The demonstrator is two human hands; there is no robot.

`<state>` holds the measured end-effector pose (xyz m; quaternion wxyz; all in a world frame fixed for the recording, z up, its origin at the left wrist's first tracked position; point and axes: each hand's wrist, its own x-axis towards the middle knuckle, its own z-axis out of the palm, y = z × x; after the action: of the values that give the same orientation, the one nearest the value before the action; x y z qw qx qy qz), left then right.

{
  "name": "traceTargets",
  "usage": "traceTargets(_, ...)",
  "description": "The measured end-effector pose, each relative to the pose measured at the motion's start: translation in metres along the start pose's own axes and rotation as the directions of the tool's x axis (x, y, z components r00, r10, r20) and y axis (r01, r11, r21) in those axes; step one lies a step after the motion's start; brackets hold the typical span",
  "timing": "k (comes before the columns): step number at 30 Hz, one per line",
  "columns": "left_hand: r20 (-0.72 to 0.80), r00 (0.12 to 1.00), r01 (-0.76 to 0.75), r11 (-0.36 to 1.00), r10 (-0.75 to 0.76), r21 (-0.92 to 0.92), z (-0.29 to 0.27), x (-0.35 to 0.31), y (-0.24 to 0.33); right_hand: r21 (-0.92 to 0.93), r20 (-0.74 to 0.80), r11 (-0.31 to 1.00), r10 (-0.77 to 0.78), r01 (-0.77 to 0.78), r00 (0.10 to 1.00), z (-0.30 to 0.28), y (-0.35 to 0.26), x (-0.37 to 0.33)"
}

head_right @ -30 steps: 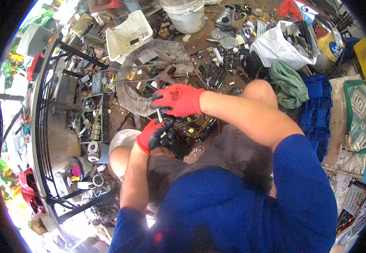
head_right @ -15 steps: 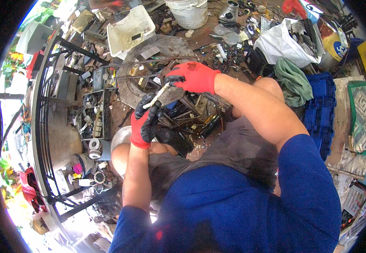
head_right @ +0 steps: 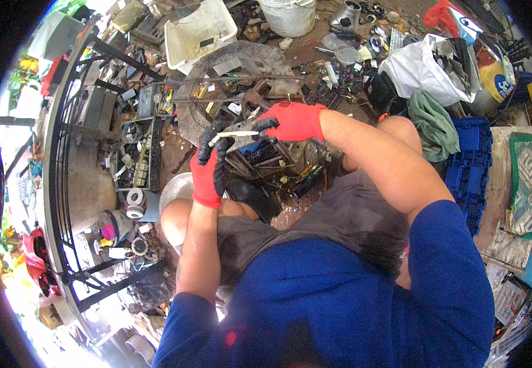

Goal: The person disassembles various electronic components using pliers and a screwdriver. They strip wires from a green circuit board, remove a red battery pack, and dismantle a black plastic casing to extract internal parts.

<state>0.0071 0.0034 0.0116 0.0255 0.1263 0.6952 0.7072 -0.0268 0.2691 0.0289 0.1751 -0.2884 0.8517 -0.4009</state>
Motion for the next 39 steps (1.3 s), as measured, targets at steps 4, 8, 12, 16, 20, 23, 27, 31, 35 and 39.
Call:
traceTargets(4,0.003,0.997,-0.082,0.993,0.082,0.082,0.001,-0.001,0.002,0.026,0.066,0.999,-0.031,0.03,0.997,0.003,0.007,0.001)
traceTargets(8,0.016,1.0,-0.027,0.989,0.025,0.145,0.005,-0.002,0.012,-0.04,0.054,0.999,-0.017,0.019,0.998,0.006,0.002,-0.004)
traceTargets(12,0.025,1.0,-0.022,0.985,0.018,0.172,0.004,-0.005,0.013,-0.078,0.076,0.997,-0.003,0.009,0.997,0.007,-0.001,-0.003)
traceTargets(16,0.07,0.995,0.069,0.993,-0.076,0.09,0.002,-0.002,0.015,-0.092,0.094,0.996,0.012,-0.004,0.995,0.007,-0.004,-0.003)
traceTargets(20,0.073,0.984,0.164,0.985,-0.161,-0.045,-0.003,0.004,0.01,-0.105,0.048,0.994,0.016,-0.011,0.999,0.009,-0.008,-0.004)
traceTargets(23,0.112,0.981,0.186,0.933,-0.158,-0.307,-0.003,0.007,0.004,-0.049,0.02,0.999,0.008,-0.007,1.0,0.008,-0.006,-0.005)
traceTargets(27,0.002,0.994,0.103,0.948,-0.107,-0.3,0.006,0.007,0.01,0.066,0.118,0.996,0.05,-0.058,0.992,0.0,-0.013,-0.004)
traceTargets(31,-0.047,0.997,0.051,0.985,-0.06,-0.164,0.004,0.006,0.009,0.062,0.134,0.997,0.034,-0.042,0.99,0.002,-0.012,-0.005)
traceTargets(35,-0.059,0.997,0.05,0.999,-0.049,0.022,-0.004,0.004,0.004,0.058,0.096,0.998,0.021,-0.026,0.995,0.009,-0.001,-0.007)
traceTargets(39,-0.096,0.994,0.052,0.995,-0.044,0.083,-0.005,0.002,0.003,0.054,0.102,0.998,0.006,-0.012,0.995,0.01,0.003,-0.005)
